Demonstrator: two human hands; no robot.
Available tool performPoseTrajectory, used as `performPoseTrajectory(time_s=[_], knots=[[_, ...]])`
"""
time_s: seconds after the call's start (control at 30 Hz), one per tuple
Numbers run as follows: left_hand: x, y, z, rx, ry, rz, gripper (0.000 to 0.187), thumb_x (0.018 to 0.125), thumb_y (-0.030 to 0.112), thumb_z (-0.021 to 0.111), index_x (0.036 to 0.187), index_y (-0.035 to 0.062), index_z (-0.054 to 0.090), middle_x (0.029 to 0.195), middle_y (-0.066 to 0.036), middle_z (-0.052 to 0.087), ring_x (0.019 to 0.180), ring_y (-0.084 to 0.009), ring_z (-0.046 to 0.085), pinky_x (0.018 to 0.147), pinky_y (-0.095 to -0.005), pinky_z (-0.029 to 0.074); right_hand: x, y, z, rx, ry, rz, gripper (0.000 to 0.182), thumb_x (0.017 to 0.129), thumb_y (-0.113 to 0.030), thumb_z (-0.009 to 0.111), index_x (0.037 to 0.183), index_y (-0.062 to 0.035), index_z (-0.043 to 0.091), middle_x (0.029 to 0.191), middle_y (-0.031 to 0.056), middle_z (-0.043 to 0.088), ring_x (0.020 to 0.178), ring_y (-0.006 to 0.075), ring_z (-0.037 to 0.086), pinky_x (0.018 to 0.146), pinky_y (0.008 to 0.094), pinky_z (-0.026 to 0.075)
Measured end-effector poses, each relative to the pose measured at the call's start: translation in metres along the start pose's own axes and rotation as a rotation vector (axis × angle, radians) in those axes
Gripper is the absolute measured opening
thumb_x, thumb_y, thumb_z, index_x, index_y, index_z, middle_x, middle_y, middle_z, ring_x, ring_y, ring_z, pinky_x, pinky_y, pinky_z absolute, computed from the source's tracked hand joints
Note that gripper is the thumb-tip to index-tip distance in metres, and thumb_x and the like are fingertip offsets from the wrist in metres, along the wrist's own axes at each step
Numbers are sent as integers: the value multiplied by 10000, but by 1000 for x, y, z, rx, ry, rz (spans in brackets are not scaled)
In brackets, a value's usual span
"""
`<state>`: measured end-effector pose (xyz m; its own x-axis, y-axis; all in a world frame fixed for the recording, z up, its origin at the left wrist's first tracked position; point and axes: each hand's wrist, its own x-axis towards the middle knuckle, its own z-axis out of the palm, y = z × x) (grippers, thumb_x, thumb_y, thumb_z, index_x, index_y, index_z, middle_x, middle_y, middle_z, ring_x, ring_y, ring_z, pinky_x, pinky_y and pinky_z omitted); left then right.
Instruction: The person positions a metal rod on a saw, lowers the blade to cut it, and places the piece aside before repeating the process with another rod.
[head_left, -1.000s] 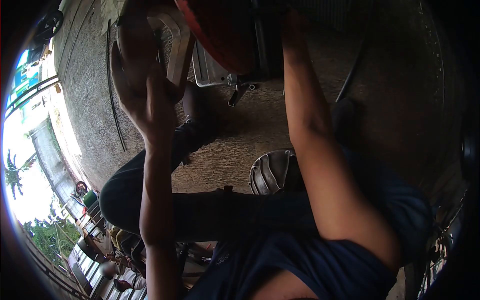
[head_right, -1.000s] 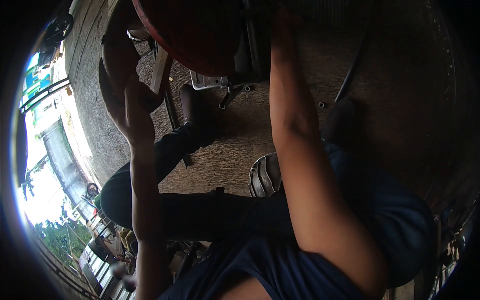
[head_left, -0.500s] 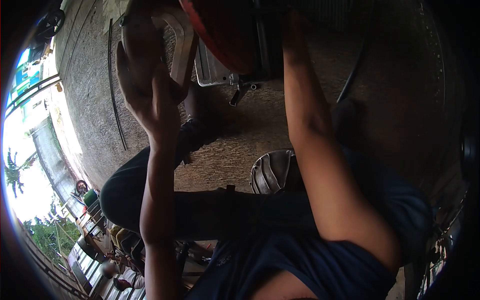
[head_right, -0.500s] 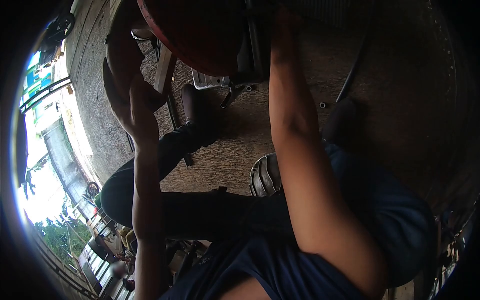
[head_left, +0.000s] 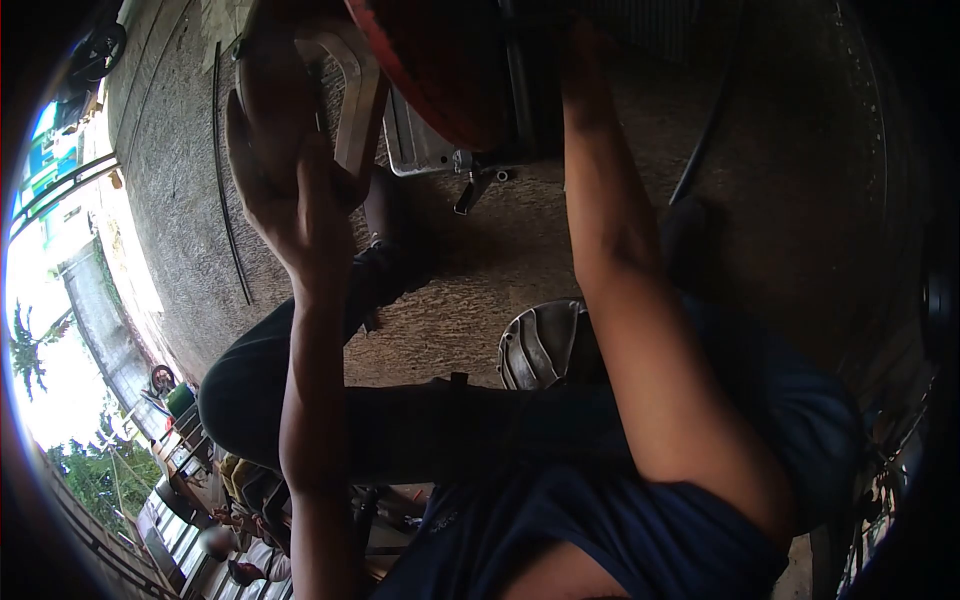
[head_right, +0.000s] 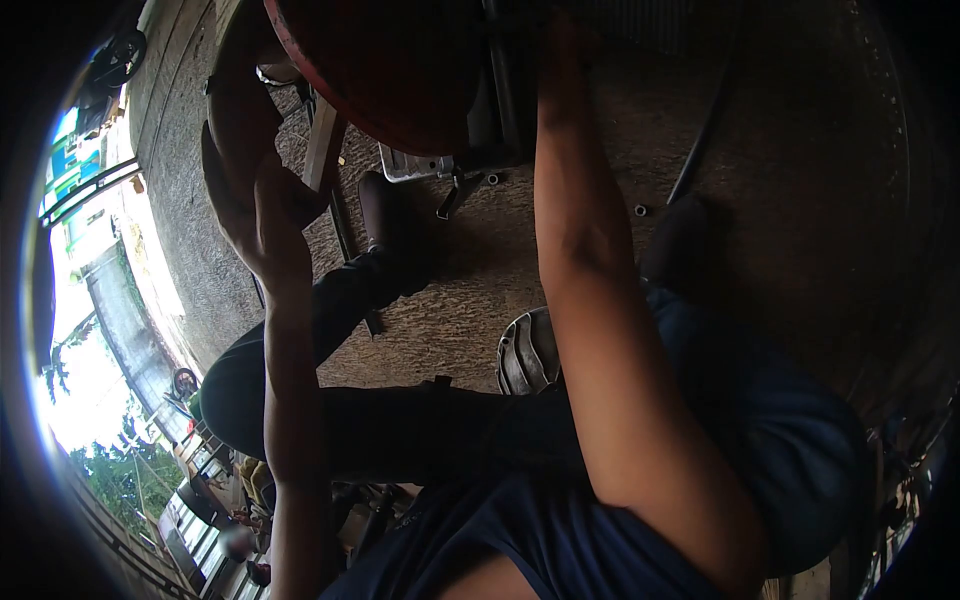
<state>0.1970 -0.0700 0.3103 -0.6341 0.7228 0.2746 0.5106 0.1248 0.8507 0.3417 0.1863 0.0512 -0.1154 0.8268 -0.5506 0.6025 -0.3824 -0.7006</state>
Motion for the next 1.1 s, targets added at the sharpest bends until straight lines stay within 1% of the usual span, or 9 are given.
performPoseTrajectory(time_s=[0.07, 0.2, 0.27, 0.4, 0.47, 0.87, 0.97, 1.1], knots=[[0, -2, -1, 65, -18, 44, 665, 929, 40, 539, 1540, -12, 282, 1232, -160, 621, 625, -79, 561, 550, -225, 436, 2, 2, 0, 5, 1, 0, 670, 1007, -538, 414, 1415, -11, 482, 1397, 162, 560, 1277, 313, 531, 1037, 417, 424], [0, -3, -1, 73, -12, 45, 670, 929, 38, 540, 1542, -15, 274, 1217, -157, 627, 622, -78, 560, 542, -226, 435, 4, 2, 4, 16, 2, 0, 668, 1005, -534, 418, 1413, -10, 484, 1394, 162, 562, 1273, 313, 533, 1034, 417, 426], [-1, 2, -1, -1, 2, -52, 753, 876, 99, 633, 1517, -74, 280, 1449, -237, 467, 1241, -262, 555, 1043, -355, 438, 5, 1, 5, 20, 3, 0, 666, 1004, -533, 420, 1412, -10, 484, 1392, 162, 563, 1271, 313, 534, 1033, 418, 428], [0, -3, -2, 30, 3, -25, 754, 872, 103, 633, 1513, -82, 282, 1455, -244, 458, 1256, -276, 545, 1063, -369, 420, 6, 3, 5, 26, 7, 5, 664, 1001, -529, 425, 1409, -9, 486, 1389, 162, 565, 1268, 312, 536, 1030, 418, 430], [0, -5, -3, 106, -4, 53, 676, 923, 31, 538, 1544, -12, 273, 1177, -158, 637, 605, -87, 565, 538, -234, 449, 5, 5, 6, 30, 7, 9, 663, 1000, -528, 427, 1408, -9, 487, 1388, 162, 565, 1266, 312, 537, 1028, 418, 431], [-1, -3, -2, 74, -8, 17, 680, 919, 35, 534, 1544, -14, 270, 1195, -172, 638, 592, -91, 572, 522, -236, 457, 6, 5, 10, 62, 15, 17, 656, 994, -518, 441, 1402, -7, 492, 1378, 163, 571, 1256, 311, 544, 1020, 420, 438], [0, -4, -2, 87, -6, 53, 681, 920, 35, 533, 1546, -12, 268, 1189, -169, 641, 593, -88, 575, 524, -238, 458, 6, 4, 10, 70, 18, 18, 654, 992, -515, 444, 1400, -6, 493, 1376, 163, 572, 1253, 311, 546, 1018, 421, 439], [0, -6, -4, 108, -14, 46, 685, 918, 37, 534, 1547, -10, 268, 1203, -167, 636, 600, -87, 574, 533, -237, 458, 7, 4, 13, 79, 19, 22, 651, 990, -512, 448, 1398, -5, 495, 1373, 163, 574, 1250, 311, 548, 1015, 421, 441]])
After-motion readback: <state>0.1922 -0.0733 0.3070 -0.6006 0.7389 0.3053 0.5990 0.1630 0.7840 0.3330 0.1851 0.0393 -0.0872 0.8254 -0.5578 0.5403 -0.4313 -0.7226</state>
